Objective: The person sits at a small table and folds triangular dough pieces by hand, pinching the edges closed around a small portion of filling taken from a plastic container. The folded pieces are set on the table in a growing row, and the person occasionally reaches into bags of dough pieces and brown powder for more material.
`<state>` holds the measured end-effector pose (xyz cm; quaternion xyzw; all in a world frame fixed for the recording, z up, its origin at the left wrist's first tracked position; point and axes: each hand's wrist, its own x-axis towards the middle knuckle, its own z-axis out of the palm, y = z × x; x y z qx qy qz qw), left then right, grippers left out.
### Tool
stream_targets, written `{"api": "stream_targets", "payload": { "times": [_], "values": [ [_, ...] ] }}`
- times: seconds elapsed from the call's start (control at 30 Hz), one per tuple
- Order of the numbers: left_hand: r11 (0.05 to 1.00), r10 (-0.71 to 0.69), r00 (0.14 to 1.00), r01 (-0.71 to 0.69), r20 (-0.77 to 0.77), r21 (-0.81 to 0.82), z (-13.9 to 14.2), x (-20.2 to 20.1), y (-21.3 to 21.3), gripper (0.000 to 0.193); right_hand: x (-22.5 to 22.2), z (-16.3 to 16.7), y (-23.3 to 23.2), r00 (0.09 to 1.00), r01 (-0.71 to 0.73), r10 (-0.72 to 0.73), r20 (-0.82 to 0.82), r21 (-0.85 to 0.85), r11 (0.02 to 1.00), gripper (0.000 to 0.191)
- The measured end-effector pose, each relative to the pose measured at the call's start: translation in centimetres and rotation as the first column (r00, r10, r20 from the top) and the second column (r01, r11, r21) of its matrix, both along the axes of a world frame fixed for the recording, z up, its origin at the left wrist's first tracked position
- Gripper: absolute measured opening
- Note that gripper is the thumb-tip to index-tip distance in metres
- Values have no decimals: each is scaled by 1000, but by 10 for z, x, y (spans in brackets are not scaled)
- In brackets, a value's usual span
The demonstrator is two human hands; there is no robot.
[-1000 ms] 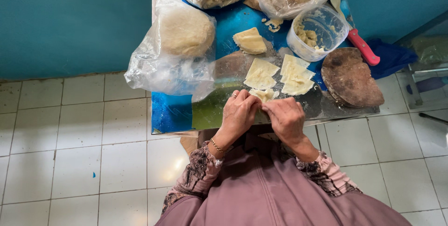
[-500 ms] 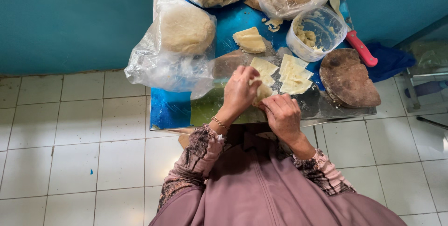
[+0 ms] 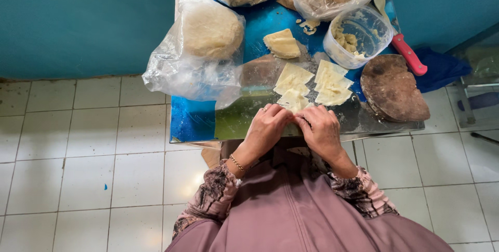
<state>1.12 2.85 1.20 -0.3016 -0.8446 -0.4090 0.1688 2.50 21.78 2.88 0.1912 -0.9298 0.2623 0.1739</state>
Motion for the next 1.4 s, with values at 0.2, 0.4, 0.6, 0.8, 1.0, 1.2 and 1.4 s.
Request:
{"api": "stream_targets", "payload": {
  "times": [0.2, 0.4, 0.6, 0.8, 1.0, 1.2, 1.4],
  "values": [
    [999, 11, 999, -9, 42, -37, -10, 5, 1, 8, 3, -1, 1, 998, 10, -3, 57, -125, 992, 12],
    [996, 60, 996, -64, 69, 57, -9, -4, 3, 4, 6, -6, -9, 979, 55, -68, -194, -72, 996, 10],
    [940, 338, 940, -340, 38, 40, 1, 20, 1, 11, 4, -7, -9, 971, 70, -64, -232, 21, 997, 8],
    [943, 331, 943, -331, 23, 14, 2, 25, 8, 12, 3, -11, -6, 972, 51, -47, -228, 13, 999, 8],
    [976, 214, 976, -212, -31, 58, -7, 21, 20, 13, 1, -12, 0, 980, 50, -51, -193, -11, 999, 7],
    [991, 133, 989, -133, -61, 2, -13, 18, 15, 13, -1, -7, 2, 986, 28, -33, -161, -35, 999, 8],
    [992, 74, 996, -78, -41, -95, -13, 1, 10, 11, 4, 5, 6, 987, -62, 57, -151, -26, 998, 20]
  ]
}}
